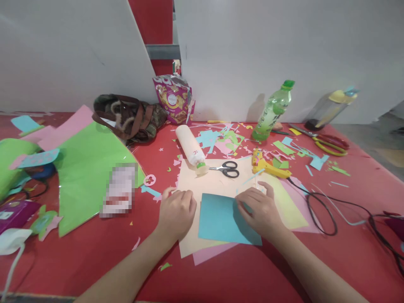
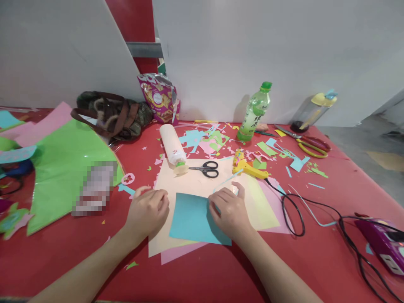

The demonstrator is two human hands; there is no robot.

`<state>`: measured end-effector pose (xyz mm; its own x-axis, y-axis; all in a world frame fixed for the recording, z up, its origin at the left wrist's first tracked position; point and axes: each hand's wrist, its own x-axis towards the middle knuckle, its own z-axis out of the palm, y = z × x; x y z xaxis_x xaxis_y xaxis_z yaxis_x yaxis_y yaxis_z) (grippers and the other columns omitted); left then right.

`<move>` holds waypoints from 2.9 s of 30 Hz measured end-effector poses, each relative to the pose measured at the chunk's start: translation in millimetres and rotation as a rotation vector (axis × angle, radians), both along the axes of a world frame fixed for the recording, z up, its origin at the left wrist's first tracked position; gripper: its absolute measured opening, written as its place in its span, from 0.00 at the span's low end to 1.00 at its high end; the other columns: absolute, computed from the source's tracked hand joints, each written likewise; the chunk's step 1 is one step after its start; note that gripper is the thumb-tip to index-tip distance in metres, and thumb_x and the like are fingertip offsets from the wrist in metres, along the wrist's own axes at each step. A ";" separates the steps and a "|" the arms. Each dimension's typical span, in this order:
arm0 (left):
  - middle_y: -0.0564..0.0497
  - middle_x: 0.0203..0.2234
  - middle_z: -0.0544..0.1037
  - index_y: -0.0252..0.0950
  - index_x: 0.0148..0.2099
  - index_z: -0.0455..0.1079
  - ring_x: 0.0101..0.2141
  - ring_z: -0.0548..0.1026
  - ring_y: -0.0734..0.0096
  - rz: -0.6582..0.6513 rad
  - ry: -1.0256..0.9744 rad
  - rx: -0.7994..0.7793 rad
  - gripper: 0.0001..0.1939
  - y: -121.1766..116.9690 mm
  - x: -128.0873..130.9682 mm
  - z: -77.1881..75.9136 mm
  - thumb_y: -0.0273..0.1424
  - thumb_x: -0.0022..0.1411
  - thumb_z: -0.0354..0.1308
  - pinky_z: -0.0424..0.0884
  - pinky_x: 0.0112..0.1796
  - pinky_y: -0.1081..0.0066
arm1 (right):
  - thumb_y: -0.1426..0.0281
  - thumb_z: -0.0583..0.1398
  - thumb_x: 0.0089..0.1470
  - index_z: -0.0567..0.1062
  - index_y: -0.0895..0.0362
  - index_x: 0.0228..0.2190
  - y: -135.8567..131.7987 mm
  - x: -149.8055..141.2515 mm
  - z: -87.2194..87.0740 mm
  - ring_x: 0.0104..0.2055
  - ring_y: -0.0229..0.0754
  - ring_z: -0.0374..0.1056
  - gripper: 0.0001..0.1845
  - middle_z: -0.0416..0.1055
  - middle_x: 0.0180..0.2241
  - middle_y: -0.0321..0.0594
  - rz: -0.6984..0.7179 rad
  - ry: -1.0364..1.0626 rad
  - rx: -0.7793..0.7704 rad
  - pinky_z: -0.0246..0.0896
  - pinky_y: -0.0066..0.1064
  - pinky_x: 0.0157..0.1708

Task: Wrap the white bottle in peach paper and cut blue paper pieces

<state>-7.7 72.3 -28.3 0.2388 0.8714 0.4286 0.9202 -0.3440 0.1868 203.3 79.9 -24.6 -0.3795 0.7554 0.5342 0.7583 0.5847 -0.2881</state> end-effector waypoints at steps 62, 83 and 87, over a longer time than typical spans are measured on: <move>0.53 0.16 0.67 0.32 0.25 0.63 0.22 0.63 0.74 -0.330 0.049 0.071 0.11 -3.5 4.4 3.3 0.18 0.54 0.43 0.58 0.35 0.67 | 0.76 0.51 0.45 0.67 0.57 0.20 4.7 7.6 3.6 0.27 0.39 0.66 0.08 0.71 0.21 0.35 -0.262 -0.087 -0.082 0.38 0.40 0.46; 0.53 0.16 0.66 0.34 0.24 0.62 0.21 0.65 0.72 -0.077 0.066 0.027 0.12 -3.1 2.2 0.2 0.22 0.57 0.42 0.57 0.31 0.69 | 0.80 0.50 0.46 0.69 0.56 0.21 -1.3 2.4 4.8 0.23 0.34 0.62 0.12 0.67 0.16 0.32 0.022 -0.091 -0.040 0.40 0.40 0.46; 0.52 0.15 0.66 0.34 0.23 0.62 0.20 0.65 0.70 0.033 0.112 0.017 0.12 -2.3 -0.2 -1.6 0.22 0.56 0.43 0.58 0.30 0.67 | 0.80 0.49 0.45 0.69 0.57 0.20 -0.9 2.2 3.4 0.22 0.34 0.61 0.13 0.66 0.15 0.32 0.012 -0.115 -0.016 0.40 0.39 0.46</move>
<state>-7.9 70.0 -29.9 0.2571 0.8725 0.4155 0.9458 -0.3154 0.0770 205.5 78.9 -21.2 -0.4462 0.7588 0.4744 0.7800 0.5897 -0.2095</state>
